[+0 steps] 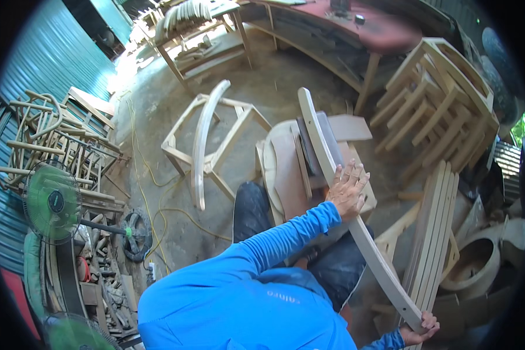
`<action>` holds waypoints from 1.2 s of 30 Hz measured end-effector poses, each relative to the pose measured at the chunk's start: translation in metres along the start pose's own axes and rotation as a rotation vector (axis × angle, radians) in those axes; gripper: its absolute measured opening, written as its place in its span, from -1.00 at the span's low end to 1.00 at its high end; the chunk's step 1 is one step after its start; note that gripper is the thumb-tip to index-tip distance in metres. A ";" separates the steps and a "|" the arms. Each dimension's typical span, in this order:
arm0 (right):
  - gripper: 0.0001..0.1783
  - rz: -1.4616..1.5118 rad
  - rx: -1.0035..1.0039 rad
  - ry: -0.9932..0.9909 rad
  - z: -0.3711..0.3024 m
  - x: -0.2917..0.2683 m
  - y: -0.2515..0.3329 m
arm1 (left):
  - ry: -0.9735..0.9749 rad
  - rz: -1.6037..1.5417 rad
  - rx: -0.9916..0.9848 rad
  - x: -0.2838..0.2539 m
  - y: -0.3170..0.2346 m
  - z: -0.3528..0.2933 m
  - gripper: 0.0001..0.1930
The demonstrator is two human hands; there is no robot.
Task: Sanding curved wooden chair components using a belt sander.
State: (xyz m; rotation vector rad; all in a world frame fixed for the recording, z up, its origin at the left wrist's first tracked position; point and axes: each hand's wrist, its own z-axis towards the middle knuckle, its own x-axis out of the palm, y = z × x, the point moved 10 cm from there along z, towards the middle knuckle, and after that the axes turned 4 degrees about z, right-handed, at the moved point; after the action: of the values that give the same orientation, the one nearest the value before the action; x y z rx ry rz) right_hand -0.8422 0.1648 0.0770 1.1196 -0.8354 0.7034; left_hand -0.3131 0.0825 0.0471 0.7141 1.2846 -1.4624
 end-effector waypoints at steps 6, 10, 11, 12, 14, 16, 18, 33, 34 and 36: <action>-0.81 -0.236 0.083 -0.167 -0.011 0.019 -0.132 | 0.068 0.205 -0.022 0.000 0.099 0.082 -0.23; -0.77 -0.344 0.128 -0.100 -0.011 0.041 -0.171 | 0.115 0.209 -0.010 -0.010 0.129 0.108 -0.23; -0.75 -0.332 0.138 -0.106 -0.012 0.038 -0.169 | 0.164 0.228 -0.027 -0.007 0.126 0.107 -0.24; -0.73 -0.323 0.151 -0.111 -0.012 0.034 -0.166 | 0.214 0.246 -0.046 -0.003 0.123 0.104 -0.24; -0.71 -0.405 0.135 -0.054 -0.001 0.015 -0.130 | 0.253 0.264 -0.020 0.005 0.096 0.082 -0.26; -0.75 -0.300 0.104 -0.012 0.015 -0.040 -0.066 | 0.264 0.265 0.011 0.019 0.055 0.052 -0.29; -0.74 -0.297 -0.053 -0.143 0.016 -0.011 0.006 | 0.299 0.256 0.017 0.032 0.010 0.018 -0.31; -0.63 -0.686 -0.289 0.186 -0.027 0.099 -0.071 | 0.151 0.148 0.057 -0.006 0.078 0.066 -0.24; -0.68 -0.756 -0.349 0.339 -0.038 0.125 -0.093 | 0.172 0.193 0.048 -0.007 0.101 0.077 -0.25; -0.62 -0.752 0.104 0.299 -0.045 0.137 -0.146 | 0.188 0.229 0.006 -0.018 0.147 0.094 -0.25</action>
State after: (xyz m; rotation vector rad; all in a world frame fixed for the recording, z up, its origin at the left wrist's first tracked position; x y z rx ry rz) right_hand -0.6411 0.1750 0.1147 1.2684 -0.0895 0.2663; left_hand -0.1527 0.0114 0.0361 0.9882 1.2926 -1.2371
